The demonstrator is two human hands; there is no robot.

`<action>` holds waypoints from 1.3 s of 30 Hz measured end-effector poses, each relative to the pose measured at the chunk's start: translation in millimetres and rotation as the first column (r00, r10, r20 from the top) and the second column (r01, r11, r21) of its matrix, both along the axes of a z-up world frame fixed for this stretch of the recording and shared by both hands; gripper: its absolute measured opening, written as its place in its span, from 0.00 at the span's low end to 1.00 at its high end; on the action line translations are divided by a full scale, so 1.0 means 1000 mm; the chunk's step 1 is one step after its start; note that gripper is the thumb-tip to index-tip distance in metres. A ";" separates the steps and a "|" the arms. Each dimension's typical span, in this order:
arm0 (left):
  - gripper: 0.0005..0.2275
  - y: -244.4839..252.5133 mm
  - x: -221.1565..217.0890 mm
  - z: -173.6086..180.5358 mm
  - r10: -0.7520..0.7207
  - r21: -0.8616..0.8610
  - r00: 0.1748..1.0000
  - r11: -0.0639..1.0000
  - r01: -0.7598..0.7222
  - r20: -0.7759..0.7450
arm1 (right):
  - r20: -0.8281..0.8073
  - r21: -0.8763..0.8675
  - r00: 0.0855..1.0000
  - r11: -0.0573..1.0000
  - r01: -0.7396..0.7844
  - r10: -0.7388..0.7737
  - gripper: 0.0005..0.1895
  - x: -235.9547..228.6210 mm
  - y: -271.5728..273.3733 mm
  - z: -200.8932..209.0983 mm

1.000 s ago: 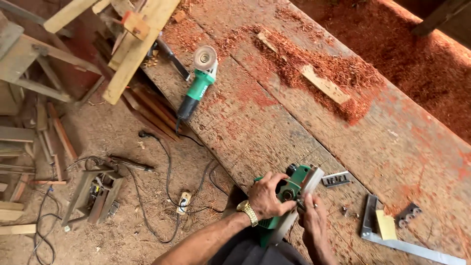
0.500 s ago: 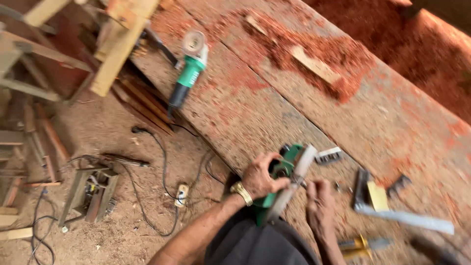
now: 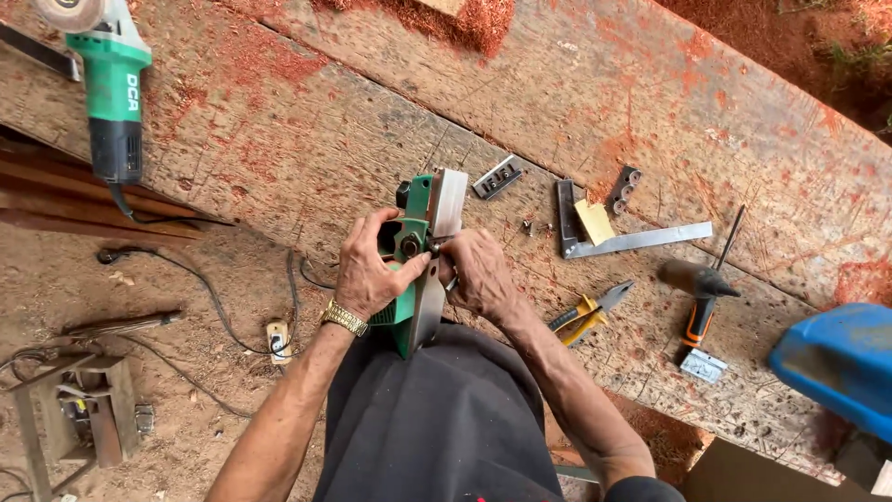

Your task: The person assembles a green electric planer by attaching a metal base plate and inserting small metal components into its slots. They use their hands to align and press the parts into place on a wooden workbench covered in sawdust.

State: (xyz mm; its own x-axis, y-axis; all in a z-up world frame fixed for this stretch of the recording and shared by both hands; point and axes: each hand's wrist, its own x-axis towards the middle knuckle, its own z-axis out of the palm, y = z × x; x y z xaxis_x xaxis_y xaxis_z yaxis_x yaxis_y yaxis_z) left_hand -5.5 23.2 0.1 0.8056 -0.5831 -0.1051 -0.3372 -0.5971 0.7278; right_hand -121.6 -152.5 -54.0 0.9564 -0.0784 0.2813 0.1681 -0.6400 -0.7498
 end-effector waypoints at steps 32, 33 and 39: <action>0.33 -0.003 0.004 0.019 -0.010 -0.015 0.995 1.000 0.009 -0.103 | 0.198 -0.367 0.898 0.879 -0.304 0.393 0.12 0.045 -0.032 0.021; 0.33 -0.003 0.006 0.021 -0.009 -0.014 0.993 1.000 0.007 -0.119 | 0.273 -0.327 0.908 0.918 -0.224 0.319 0.14 0.047 -0.029 0.015; 0.32 -0.009 0.013 0.025 -0.001 -0.015 0.987 1.000 -0.002 -0.160 | 0.280 -0.160 0.960 0.987 0.035 0.011 0.17 0.044 -0.009 0.021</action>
